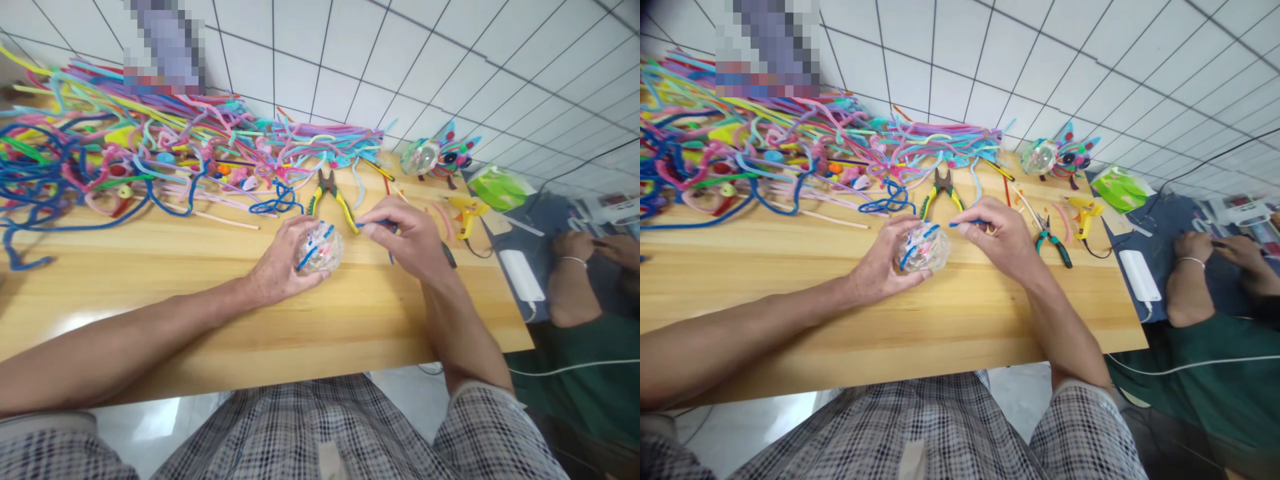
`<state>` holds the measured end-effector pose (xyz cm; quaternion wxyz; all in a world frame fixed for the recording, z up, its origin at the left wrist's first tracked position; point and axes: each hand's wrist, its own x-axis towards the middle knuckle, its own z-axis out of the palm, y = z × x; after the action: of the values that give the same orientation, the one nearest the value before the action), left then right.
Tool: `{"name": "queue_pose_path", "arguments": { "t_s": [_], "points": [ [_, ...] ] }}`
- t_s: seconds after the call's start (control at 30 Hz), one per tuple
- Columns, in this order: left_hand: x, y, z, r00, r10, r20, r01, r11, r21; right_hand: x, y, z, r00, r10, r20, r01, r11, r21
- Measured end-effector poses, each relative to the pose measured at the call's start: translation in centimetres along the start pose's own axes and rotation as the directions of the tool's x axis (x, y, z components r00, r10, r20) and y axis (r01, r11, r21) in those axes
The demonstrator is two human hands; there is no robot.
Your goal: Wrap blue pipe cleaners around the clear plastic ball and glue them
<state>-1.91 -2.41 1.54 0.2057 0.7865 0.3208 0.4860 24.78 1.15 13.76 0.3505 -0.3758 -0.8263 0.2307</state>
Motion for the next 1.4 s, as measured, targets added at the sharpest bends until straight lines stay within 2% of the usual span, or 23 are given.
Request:
{"name": "queue_pose_path", "arguments": {
  "t_s": [0.1,0.23,0.43,0.6,0.77,0.9,1.03,1.13,1.27,1.4],
  "points": [
    [0.1,0.0,-0.1,1.000,0.012,0.001,-0.012,1.000,0.002,-0.2,-1.7,0.9,0.994,-0.062,0.091,0.066,0.997,-0.045],
    [0.1,0.0,-0.1,1.000,0.023,0.009,-0.023,1.000,0.006,-0.1,-2.2,2.0,0.987,-0.078,0.140,0.090,0.992,-0.083],
    [0.1,0.0,-0.1,1.000,0.006,0.031,-0.007,1.000,0.029,0.0,-2.3,2.3,0.990,0.034,0.137,-0.022,0.996,-0.092],
    [0.0,0.0,-0.1,0.999,-0.013,0.029,0.012,1.000,0.021,-0.1,-1.8,2.1,0.981,0.113,0.158,-0.120,0.992,0.032],
    [0.0,-0.1,-0.1,1.000,0.008,0.011,-0.008,1.000,0.003,0.1,-1.3,2.2,0.980,0.175,0.089,-0.182,0.981,0.072],
    [0.0,-0.2,-0.1,1.000,0.005,0.012,-0.005,1.000,0.021,0.9,-0.2,1.7,0.969,0.202,0.140,-0.226,0.956,0.188],
    [0.1,-0.2,-0.1,0.999,-0.010,0.036,0.008,0.999,0.044,1.4,1.0,1.2,0.969,0.242,0.058,-0.246,0.900,0.360],
    [0.1,-0.2,-0.2,0.999,-0.002,0.032,0.001,0.999,0.044,1.4,1.1,1.2,0.961,0.278,-0.006,-0.257,0.896,0.363],
    [0.1,-0.3,-0.2,0.999,0.007,0.037,-0.009,0.999,0.040,1.2,0.8,1.8,0.957,0.289,0.009,-0.266,0.870,0.416],
    [0.2,-0.5,-0.3,0.999,0.013,0.040,-0.014,0.999,0.037,0.9,0.6,2.5,0.937,0.330,-0.117,-0.264,0.886,0.381]
  ]
}}
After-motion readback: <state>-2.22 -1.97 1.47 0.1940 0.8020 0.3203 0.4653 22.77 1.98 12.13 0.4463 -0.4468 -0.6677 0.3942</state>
